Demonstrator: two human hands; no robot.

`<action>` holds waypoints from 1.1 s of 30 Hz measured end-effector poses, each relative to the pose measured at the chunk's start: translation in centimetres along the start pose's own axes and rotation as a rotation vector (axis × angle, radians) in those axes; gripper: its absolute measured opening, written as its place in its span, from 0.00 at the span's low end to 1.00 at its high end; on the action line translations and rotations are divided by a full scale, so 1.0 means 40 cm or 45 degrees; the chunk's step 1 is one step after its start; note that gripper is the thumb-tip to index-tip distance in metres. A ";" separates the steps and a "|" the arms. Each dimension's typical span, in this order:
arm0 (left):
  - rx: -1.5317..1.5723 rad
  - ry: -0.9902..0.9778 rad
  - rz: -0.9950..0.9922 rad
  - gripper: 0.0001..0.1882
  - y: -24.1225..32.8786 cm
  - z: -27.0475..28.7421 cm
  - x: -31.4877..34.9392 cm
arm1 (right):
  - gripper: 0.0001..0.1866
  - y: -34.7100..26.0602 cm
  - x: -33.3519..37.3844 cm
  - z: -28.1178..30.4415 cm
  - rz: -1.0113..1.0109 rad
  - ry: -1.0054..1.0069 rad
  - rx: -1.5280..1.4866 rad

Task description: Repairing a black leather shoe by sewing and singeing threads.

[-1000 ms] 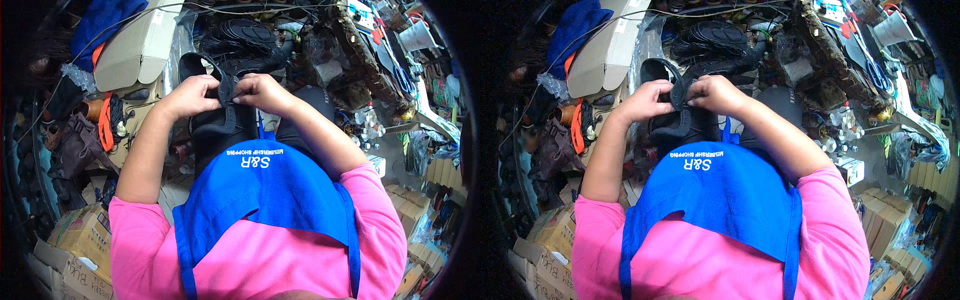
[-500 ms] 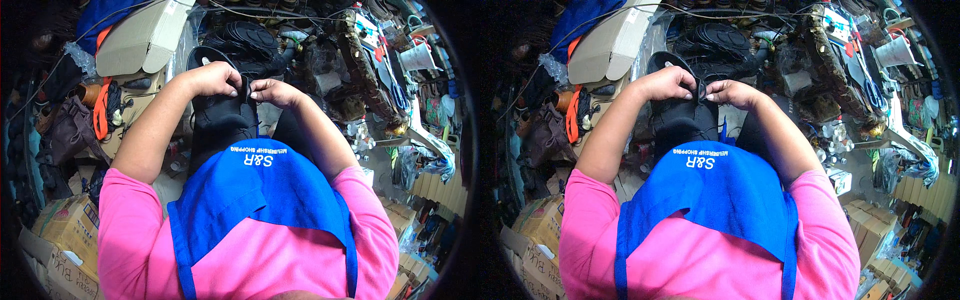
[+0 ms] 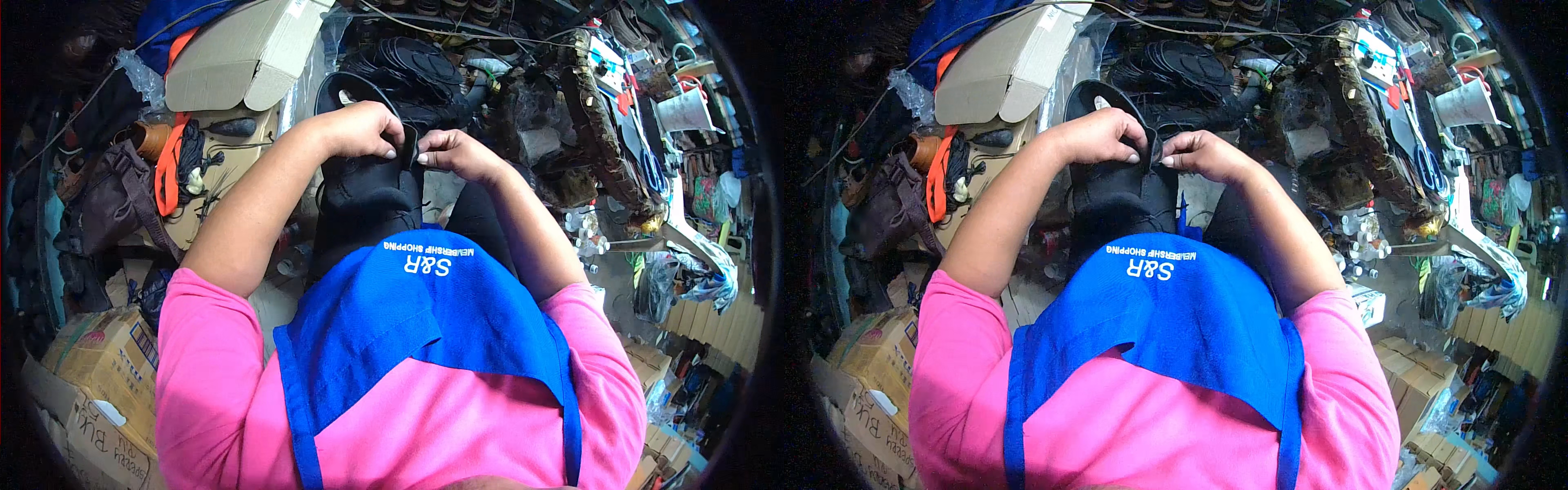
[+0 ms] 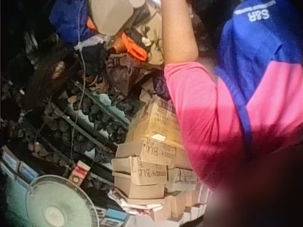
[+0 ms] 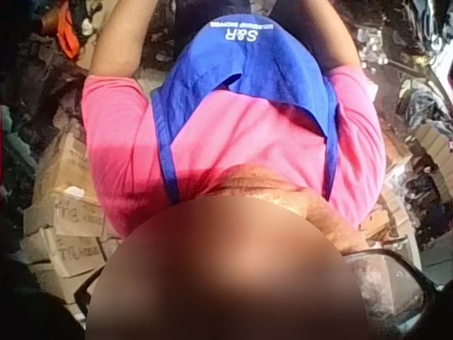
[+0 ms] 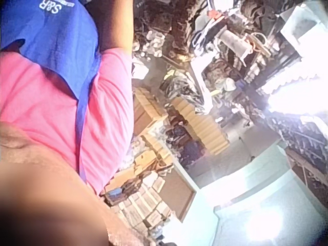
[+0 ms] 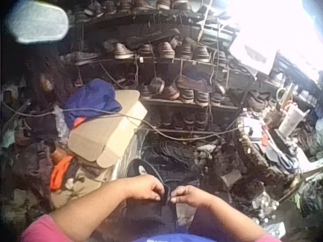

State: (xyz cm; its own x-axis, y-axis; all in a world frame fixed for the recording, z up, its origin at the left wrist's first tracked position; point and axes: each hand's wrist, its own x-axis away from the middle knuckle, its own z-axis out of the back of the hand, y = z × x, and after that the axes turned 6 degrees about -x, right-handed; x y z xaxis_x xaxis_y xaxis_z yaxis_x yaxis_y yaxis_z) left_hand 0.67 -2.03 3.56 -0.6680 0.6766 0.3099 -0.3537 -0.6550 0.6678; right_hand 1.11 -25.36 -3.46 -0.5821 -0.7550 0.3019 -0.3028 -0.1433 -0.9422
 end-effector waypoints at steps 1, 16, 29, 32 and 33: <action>0.002 -0.066 -0.004 0.12 0.006 0.007 -0.001 | 0.06 -0.009 0.003 -0.003 -0.001 0.000 0.001; -0.012 -0.111 0.036 0.12 0.007 0.009 -0.010 | 0.09 0.035 0.005 -0.036 0.023 0.085 -0.216; 0.045 -0.198 0.022 0.14 -0.007 0.018 -0.007 | 0.14 0.003 0.071 -0.077 0.020 0.169 -0.041; 0.025 -0.189 0.050 0.13 -0.005 0.015 -0.008 | 0.13 -0.035 0.074 -0.097 0.001 0.174 -0.042; 0.010 -0.173 0.057 0.13 0.000 0.016 -0.008 | 0.13 -0.033 0.071 -0.096 0.003 0.176 -0.042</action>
State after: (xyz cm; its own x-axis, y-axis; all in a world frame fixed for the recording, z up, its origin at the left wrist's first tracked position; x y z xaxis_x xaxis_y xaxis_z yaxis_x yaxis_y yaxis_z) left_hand 1.32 -2.04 3.90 -0.5881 0.6866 0.4275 -0.3204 -0.6831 0.6563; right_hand -3.03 -24.87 -0.80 -0.6802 -0.6599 0.3191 -0.3247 -0.1190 -0.9383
